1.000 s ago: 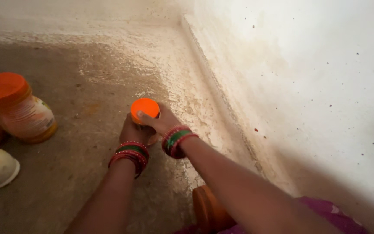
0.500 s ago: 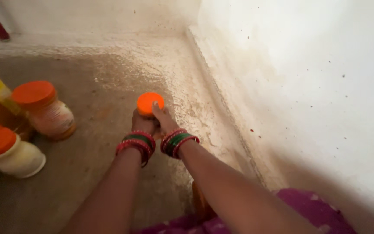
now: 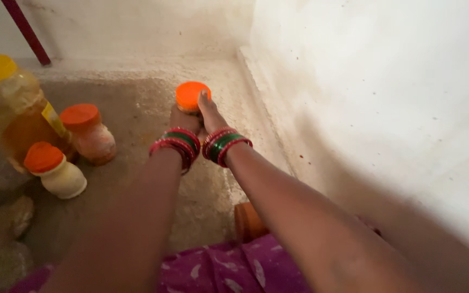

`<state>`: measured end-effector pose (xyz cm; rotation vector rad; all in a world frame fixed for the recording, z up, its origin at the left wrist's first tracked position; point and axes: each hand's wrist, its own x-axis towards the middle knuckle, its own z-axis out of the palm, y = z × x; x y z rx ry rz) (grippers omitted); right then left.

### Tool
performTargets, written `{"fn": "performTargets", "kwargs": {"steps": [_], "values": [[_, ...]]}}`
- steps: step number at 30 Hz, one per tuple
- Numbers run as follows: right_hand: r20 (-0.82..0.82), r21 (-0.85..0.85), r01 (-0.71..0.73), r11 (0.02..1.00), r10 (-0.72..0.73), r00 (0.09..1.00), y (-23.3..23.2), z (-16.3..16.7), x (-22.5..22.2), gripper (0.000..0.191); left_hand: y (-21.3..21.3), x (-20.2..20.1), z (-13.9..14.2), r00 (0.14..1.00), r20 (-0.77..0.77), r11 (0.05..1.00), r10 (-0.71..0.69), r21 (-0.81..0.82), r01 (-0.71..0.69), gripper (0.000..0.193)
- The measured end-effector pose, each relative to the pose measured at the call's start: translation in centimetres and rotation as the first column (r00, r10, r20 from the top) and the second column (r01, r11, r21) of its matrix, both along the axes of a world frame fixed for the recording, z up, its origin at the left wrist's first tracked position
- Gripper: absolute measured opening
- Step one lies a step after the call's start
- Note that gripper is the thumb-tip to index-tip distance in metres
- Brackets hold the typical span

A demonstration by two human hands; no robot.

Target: The person kneels on the floor next to a bed, twists the orange lids onto small plastic jars to close them, and lifts the jars up to a red-painted wall shelf. They arrange the closed jars alongside larger storage jars already on the shelf and then lower their hands.

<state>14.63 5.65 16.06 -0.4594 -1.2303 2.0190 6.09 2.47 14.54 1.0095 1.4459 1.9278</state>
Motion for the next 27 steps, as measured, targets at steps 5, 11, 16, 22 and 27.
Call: {"fn": "performTargets", "kwargs": {"steps": [5, 11, 16, 22, 27], "values": [[0.068, 0.037, 0.04, 0.999, -0.042, 0.997, -1.6, 3.1, 2.4, 0.103, -1.5, 2.0, 3.5, 0.999, -0.041, 0.998, 0.008, -0.067, -0.011, 0.019], [0.025, 0.007, -0.019, 1.0, 0.019, 1.0, -2.6, 6.3, 4.2, 0.105, -2.6, 4.1, 7.2, 0.995, -0.091, 0.997, 0.049, -0.048, -0.054, 0.022], [0.34, 0.079, 0.157, 0.985, -0.174, 0.924, -3.2, 8.0, 4.8, 0.11, -4.1, 4.7, 9.4, 0.994, -0.085, 0.966, 0.064, -0.244, -0.083, 0.026], [0.283, 0.118, 0.148, 0.982, -0.177, 0.943, -4.1, 7.9, 5.5, 0.095, -5.0, 5.2, 9.5, 0.993, -0.095, 0.964, 0.071, -0.249, -0.093, 0.03], [0.336, 0.17, 0.105, 0.98, -0.157, 0.928, -5.1, 9.8, 6.0, 0.093, -5.8, 5.9, 10.4, 0.993, -0.093, 0.965, 0.079, -0.243, -0.1, 0.026]]}}
